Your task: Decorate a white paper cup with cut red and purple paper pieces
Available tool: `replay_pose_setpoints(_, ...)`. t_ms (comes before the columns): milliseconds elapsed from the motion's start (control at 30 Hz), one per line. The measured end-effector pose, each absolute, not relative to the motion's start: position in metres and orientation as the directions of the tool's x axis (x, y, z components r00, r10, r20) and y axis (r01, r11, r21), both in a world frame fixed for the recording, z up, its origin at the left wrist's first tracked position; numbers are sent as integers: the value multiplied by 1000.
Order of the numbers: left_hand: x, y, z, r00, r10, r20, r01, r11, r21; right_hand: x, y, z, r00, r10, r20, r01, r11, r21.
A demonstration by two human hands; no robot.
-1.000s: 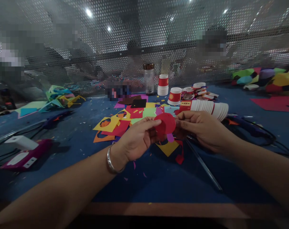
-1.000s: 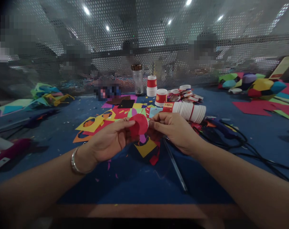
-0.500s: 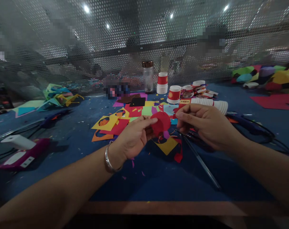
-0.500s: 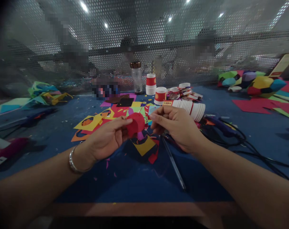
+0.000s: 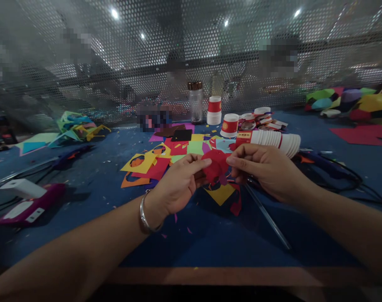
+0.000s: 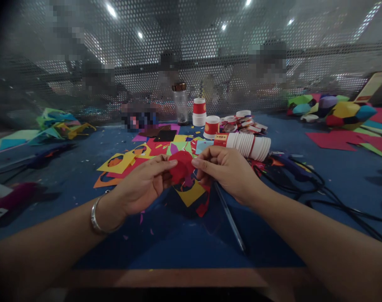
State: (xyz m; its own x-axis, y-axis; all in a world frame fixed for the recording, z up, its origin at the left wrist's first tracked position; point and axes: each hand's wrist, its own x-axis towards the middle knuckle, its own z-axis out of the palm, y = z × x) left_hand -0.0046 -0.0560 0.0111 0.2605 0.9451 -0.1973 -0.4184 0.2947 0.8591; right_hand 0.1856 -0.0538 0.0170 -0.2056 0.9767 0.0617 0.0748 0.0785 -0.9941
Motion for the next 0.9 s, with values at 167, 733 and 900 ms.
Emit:
replay_pose_setpoints(167,-4,-57,12,263,946,-191,-411,289,865,185,-55,18,-175,981,86,95,104,-990)
replay_pose_setpoints(733,-2,-57,23,236,920,-314,-513,392,764,190,-54,16,-69,975,211,216,221,-951)
replay_pose_setpoints(900,-2,-58,25,237,928,-288,-527,372,764,187,-53,15,-140,977,161,151,182,-972)
